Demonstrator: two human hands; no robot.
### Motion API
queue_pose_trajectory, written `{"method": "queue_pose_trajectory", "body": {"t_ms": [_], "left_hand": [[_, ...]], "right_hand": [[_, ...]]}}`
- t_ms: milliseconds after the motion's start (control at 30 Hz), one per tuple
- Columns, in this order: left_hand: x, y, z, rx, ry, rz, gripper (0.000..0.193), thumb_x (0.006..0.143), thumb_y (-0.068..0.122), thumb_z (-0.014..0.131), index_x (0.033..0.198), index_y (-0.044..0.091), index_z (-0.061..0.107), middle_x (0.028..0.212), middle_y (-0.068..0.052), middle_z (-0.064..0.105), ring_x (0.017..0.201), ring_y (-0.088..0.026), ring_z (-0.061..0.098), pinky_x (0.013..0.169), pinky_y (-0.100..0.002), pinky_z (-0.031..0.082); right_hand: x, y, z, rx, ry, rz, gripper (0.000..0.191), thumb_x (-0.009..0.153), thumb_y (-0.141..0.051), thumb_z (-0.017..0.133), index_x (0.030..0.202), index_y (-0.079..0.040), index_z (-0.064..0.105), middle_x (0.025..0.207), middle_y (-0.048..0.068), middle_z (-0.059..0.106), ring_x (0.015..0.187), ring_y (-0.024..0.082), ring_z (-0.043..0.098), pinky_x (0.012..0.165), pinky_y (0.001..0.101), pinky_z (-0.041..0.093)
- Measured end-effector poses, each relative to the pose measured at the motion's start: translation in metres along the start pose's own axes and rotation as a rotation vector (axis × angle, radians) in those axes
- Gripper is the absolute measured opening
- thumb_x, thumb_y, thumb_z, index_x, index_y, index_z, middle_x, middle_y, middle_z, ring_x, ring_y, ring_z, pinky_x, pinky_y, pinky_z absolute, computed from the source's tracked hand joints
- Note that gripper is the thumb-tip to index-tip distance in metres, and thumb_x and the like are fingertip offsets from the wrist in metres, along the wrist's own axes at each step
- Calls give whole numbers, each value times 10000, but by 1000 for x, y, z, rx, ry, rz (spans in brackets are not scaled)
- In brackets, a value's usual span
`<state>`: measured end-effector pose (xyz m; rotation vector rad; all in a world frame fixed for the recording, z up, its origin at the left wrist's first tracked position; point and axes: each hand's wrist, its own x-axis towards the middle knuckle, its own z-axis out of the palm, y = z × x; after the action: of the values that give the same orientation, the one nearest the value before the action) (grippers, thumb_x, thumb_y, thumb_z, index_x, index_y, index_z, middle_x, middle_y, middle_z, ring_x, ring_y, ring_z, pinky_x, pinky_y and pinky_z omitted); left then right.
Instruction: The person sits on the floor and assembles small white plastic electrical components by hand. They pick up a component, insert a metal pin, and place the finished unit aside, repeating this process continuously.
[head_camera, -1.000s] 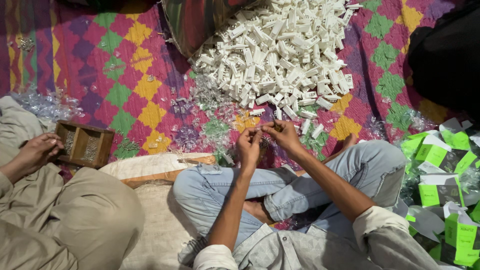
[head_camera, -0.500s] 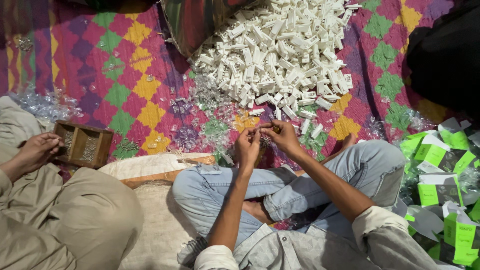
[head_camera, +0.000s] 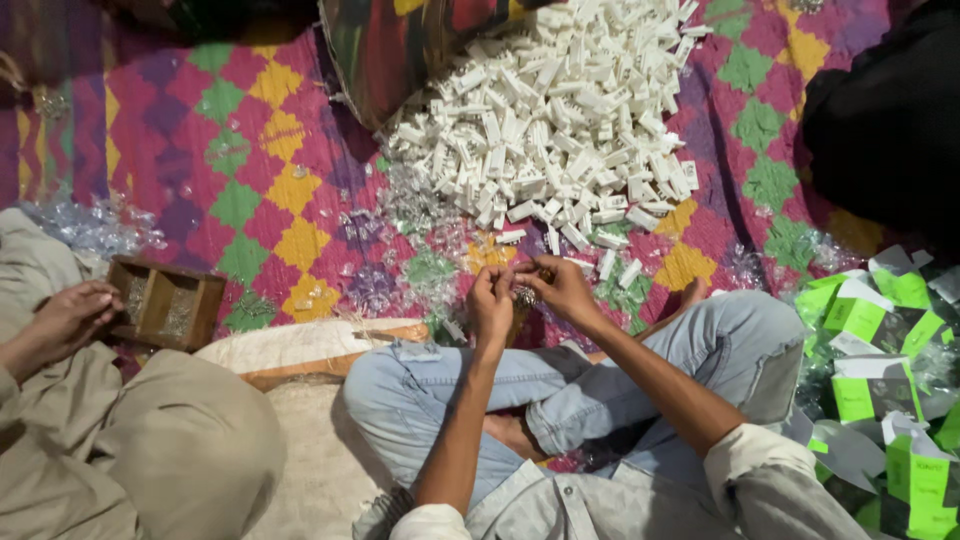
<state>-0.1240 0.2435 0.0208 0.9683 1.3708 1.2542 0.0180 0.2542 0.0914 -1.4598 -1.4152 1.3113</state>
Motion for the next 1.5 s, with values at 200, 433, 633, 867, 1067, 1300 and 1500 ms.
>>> {"method": "queue_pose_trajectory", "body": {"t_ms": [200, 433, 633, 867, 1067, 1300, 1500], "left_hand": [[2, -1, 3, 179, 47, 115, 131, 1007, 103, 624, 903, 25, 613, 716, -27, 612, 613, -82, 557, 550, -255, 469], [6, -7, 1, -49, 78, -2, 99, 1010, 100, 616, 935, 36, 621, 723, 11, 581, 588, -75, 511, 506, -248, 410], [9, -2, -6, -154, 136, -64, 139, 1021, 167, 657, 981, 37, 630, 783, 10, 588, 625, -64, 515, 532, -222, 446], [11, -2, -11, -131, 101, 28, 121, 1001, 120, 689, 1048, 17, 646, 923, -33, 663, 789, -83, 605, 634, -222, 505], [6, 6, -13, -151, 98, -91, 117, 970, 104, 675, 1038, 22, 628, 924, -38, 684, 799, -98, 645, 629, -252, 550], [-22, 53, -26, 364, 291, 54, 455, 921, 205, 761, 1238, -43, 548, 1147, -207, 628, 1027, -278, 607, 893, -421, 513], [-114, 135, -83, 1042, 248, 333, 758, 858, 271, 754, 1445, -47, 396, 1535, -259, 383, 1431, -424, 364, 1153, -550, 335]], "right_hand": [[5, 4, 2, 0, -36, 140, 175, 940, -91, 730, 1090, -13, 775, 865, 89, 772, 668, 117, 588, 564, 294, 464], [12, 8, -13, -126, 92, -13, 139, 905, -75, 753, 1035, -34, 777, 871, 82, 795, 668, 117, 673, 585, 296, 523], [14, 11, -26, -732, -91, -60, 143, 827, -155, 764, 951, -98, 809, 907, 135, 771, 763, 311, 727, 677, 444, 562], [5, 30, 7, -1111, -189, -39, 211, 769, -29, 652, 964, -76, 716, 989, 157, 710, 877, 377, 722, 679, 510, 579], [-2, 30, 8, -1067, -179, -74, 241, 819, -56, 654, 1057, -87, 673, 1063, 152, 676, 925, 385, 704, 733, 521, 567], [-30, 1, -8, -790, -19, -168, 349, 755, -151, 772, 1088, -115, 673, 1126, 144, 614, 927, 416, 662, 750, 508, 541], [-88, -18, -43, -643, 109, -318, 154, 956, -230, 708, 1054, -115, 679, 935, 136, 665, 842, 338, 684, 743, 461, 553]]}}
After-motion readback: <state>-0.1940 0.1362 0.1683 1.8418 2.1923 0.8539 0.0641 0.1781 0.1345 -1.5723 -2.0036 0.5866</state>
